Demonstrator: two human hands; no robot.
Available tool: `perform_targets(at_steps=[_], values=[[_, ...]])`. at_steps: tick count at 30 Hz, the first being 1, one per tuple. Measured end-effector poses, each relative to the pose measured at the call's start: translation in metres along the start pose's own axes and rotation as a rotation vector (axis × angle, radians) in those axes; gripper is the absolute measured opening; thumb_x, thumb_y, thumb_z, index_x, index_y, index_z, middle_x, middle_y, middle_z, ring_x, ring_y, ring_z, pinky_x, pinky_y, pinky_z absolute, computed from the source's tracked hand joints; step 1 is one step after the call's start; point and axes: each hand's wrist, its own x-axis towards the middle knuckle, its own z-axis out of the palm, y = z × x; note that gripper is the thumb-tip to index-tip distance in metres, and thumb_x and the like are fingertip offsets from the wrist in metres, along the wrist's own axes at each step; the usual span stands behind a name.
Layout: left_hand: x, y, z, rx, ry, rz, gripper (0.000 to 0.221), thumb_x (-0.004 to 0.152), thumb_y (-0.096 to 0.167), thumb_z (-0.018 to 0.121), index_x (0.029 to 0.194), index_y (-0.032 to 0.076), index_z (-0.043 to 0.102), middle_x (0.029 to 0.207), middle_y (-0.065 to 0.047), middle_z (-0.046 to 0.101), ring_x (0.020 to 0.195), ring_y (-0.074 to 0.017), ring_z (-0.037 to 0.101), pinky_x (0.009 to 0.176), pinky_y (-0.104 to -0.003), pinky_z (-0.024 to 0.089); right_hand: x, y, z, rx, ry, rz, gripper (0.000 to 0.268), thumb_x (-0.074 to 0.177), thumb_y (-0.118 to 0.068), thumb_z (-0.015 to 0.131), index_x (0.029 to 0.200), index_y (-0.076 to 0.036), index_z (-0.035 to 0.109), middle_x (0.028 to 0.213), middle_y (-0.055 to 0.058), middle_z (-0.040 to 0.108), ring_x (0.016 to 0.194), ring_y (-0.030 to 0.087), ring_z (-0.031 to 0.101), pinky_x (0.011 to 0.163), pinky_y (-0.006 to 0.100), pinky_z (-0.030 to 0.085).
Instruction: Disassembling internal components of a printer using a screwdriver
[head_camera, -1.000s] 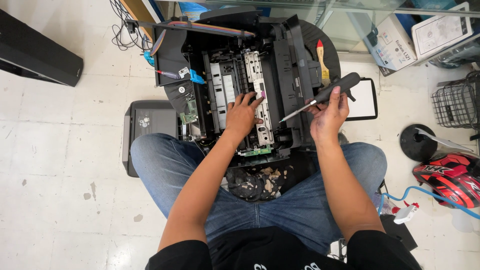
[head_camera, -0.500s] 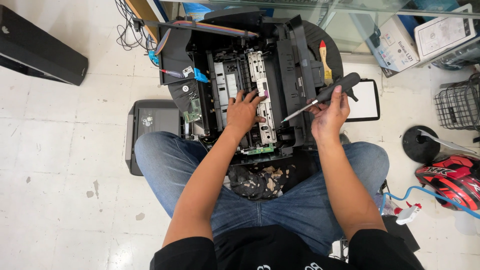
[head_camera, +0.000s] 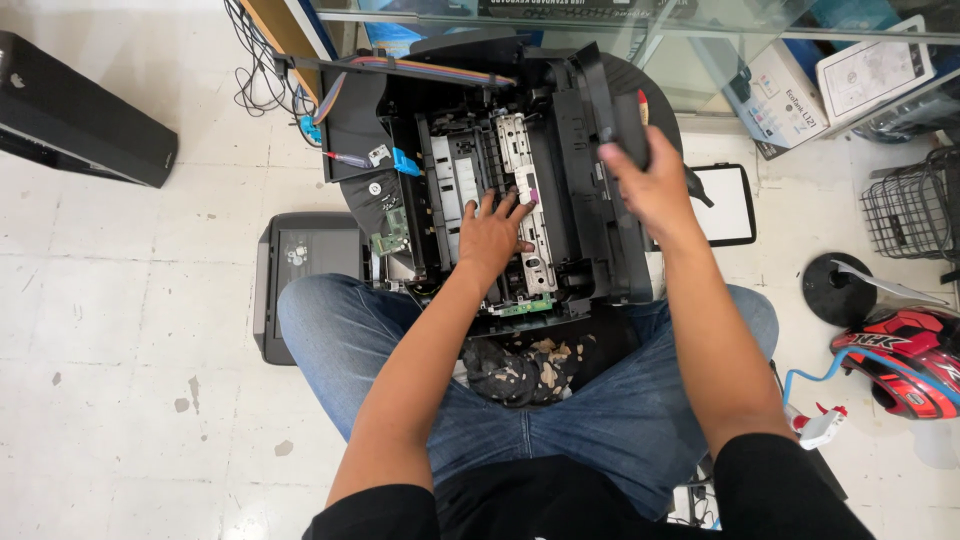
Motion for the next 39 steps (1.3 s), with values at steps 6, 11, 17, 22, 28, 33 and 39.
perform_targets(at_steps=[6, 11, 17, 22, 28, 33, 39], values=[[0.001, -0.003, 0.006, -0.013, -0.013, 0.009, 0.075, 0.094, 0.067, 0.054, 0.159, 0.036, 0.033, 0.168, -0.001, 0.033, 0.154, -0.0337, 0.026, 0.118, -0.055, 0.022, 0.079, -0.040, 0.057, -1.212, -0.442, -0.469, 0.048, 0.089, -0.030, 0.076, 0.132, -0.009, 0.070, 0.127, 0.018, 0.069, 0.103, 0.043, 0.072, 0.083, 0.056, 0.060], [0.002, -0.005, 0.006, -0.048, -0.025, 0.013, 0.074, 0.095, 0.064, 0.054, 0.159, 0.035, 0.033, 0.168, -0.002, 0.033, 0.154, -0.0349, 0.025, 0.118, -0.057, 0.020, 0.116, 0.019, 0.136, -1.321, -0.688, -0.413, 0.057, 0.085, -0.037, 0.071, 0.136, -0.011, 0.069, 0.152, 0.026, 0.047, 0.100, 0.050, 0.072, 0.081, 0.063, 0.060], [-0.006, -0.004, -0.008, -0.051, -0.029, -0.003, 0.070, 0.095, 0.064, 0.055, 0.157, 0.035, 0.037, 0.166, -0.001, 0.036, 0.154, -0.0335, 0.026, 0.119, -0.056, 0.019, 0.111, 0.039, 0.176, -1.116, -0.704, -0.174, 0.072, 0.087, -0.034, 0.067, 0.147, 0.005, 0.055, 0.164, 0.041, 0.020, 0.122, 0.056, 0.061, 0.095, 0.066, 0.055], [-0.005, -0.003, -0.001, -0.052, -0.009, -0.008, 0.067, 0.095, 0.064, 0.053, 0.153, 0.034, 0.041, 0.164, -0.001, 0.040, 0.153, -0.0329, 0.026, 0.119, -0.056, 0.018, 0.087, 0.020, 0.178, -1.063, -0.688, -0.128, 0.075, 0.092, -0.028, 0.065, 0.152, 0.012, 0.045, 0.164, 0.043, 0.015, 0.123, 0.058, 0.060, 0.096, 0.067, 0.054], [0.009, -0.007, 0.025, -0.064, 0.009, -0.012, 0.069, 0.092, 0.068, 0.056, 0.151, 0.034, 0.043, 0.162, 0.001, 0.043, 0.152, -0.0338, 0.026, 0.118, -0.056, 0.019, 0.070, 0.020, 0.180, -0.994, -0.616, -0.153, 0.062, 0.098, -0.018, 0.064, 0.147, 0.014, 0.045, 0.162, 0.046, 0.015, 0.114, 0.059, 0.064, 0.089, 0.067, 0.057], [0.010, -0.008, 0.023, -0.066, -0.007, 0.001, 0.069, 0.096, 0.062, 0.058, 0.155, 0.030, 0.042, 0.161, -0.001, 0.045, 0.151, -0.0350, 0.028, 0.117, -0.056, 0.020, 0.079, 0.042, 0.183, -1.028, -0.562, -0.214, 0.060, 0.095, -0.019, 0.065, 0.144, 0.011, 0.048, 0.164, 0.041, 0.017, 0.101, 0.058, 0.068, 0.082, 0.067, 0.059], [-0.009, -0.002, -0.012, -0.079, -0.009, -0.010, 0.064, 0.095, 0.061, 0.056, 0.150, 0.031, 0.045, 0.163, -0.001, 0.042, 0.152, -0.0350, 0.028, 0.119, -0.055, 0.021, 0.102, 0.051, 0.172, -1.097, -0.581, -0.183, 0.073, 0.086, -0.033, 0.070, 0.146, 0.004, 0.050, 0.169, 0.024, 0.027, 0.111, 0.058, 0.066, 0.090, 0.068, 0.056]])
